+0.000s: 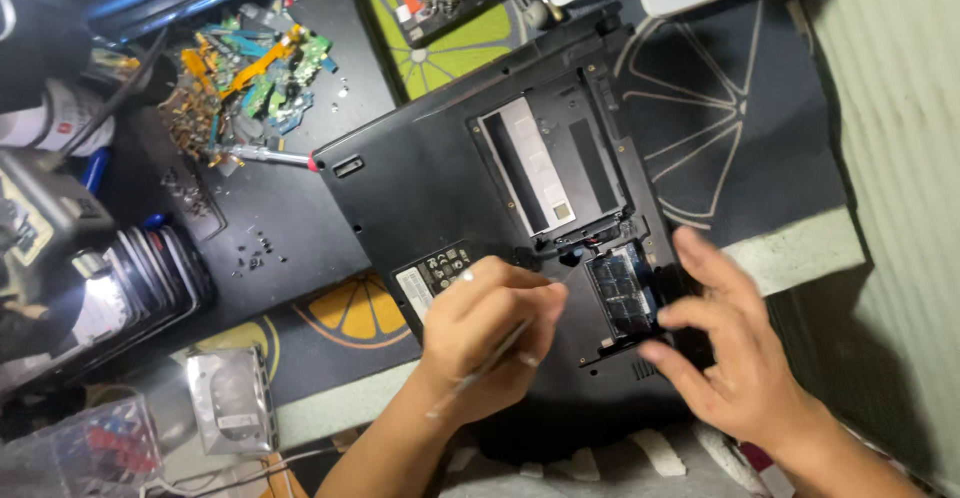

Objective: The person uses a metal prying tool to remove a sticker from the laptop palm rest, then flips the laptop over to access the underside. They remove a memory module, place it on the table, and use a screwdriver to remove screws from the bottom panel. The person then closes the laptop and sets it aside.

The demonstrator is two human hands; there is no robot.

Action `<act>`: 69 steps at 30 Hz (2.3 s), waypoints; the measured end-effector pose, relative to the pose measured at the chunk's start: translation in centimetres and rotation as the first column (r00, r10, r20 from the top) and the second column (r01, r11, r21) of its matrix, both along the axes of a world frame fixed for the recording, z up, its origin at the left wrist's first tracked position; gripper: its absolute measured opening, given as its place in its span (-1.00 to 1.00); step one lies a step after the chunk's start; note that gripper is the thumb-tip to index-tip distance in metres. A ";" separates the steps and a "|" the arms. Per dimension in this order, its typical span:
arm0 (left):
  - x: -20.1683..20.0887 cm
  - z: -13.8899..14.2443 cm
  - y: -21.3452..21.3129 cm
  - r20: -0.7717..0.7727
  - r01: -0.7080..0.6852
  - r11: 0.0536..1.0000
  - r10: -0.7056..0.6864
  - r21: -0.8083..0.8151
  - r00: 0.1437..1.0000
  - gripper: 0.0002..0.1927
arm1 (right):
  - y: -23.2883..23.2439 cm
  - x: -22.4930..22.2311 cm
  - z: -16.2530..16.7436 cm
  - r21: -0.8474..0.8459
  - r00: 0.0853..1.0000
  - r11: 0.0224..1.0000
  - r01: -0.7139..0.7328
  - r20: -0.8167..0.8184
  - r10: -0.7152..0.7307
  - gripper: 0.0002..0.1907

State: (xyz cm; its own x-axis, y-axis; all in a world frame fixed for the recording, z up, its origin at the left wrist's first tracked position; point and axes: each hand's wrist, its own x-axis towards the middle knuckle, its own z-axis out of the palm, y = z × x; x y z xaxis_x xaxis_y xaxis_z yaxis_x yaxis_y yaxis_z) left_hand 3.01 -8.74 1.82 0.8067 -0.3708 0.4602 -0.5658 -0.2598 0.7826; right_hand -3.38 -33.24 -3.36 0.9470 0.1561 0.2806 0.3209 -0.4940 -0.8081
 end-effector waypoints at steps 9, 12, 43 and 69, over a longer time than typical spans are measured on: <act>-0.3 -0.2 -0.4 0.036 -0.061 0.998 0.061 -0.011 0.998 -0.77 | 2.8 0.4 1.5 -0.139 0.978 0.969 0.204 -0.001 -0.206 -0.78; -0.3 -0.4 -0.2 0.037 -0.057 0.998 0.058 -0.021 0.998 -0.77 | 2.4 0.6 1.7 -0.201 0.975 0.954 0.221 0.031 -0.220 -0.84; 0.8 -1.0 11.6 0.455 -0.597 0.784 0.475 0.170 0.753 -0.75 | -1.3 3.4 -6.0 -0.244 0.985 0.966 0.090 0.165 -0.050 -0.78; -0.4 -0.2 4.5 0.250 -0.272 0.911 0.198 0.310 0.948 -0.66 | 1.8 4.5 0.8 0.336 0.986 0.929 0.157 -0.109 -0.127 -0.75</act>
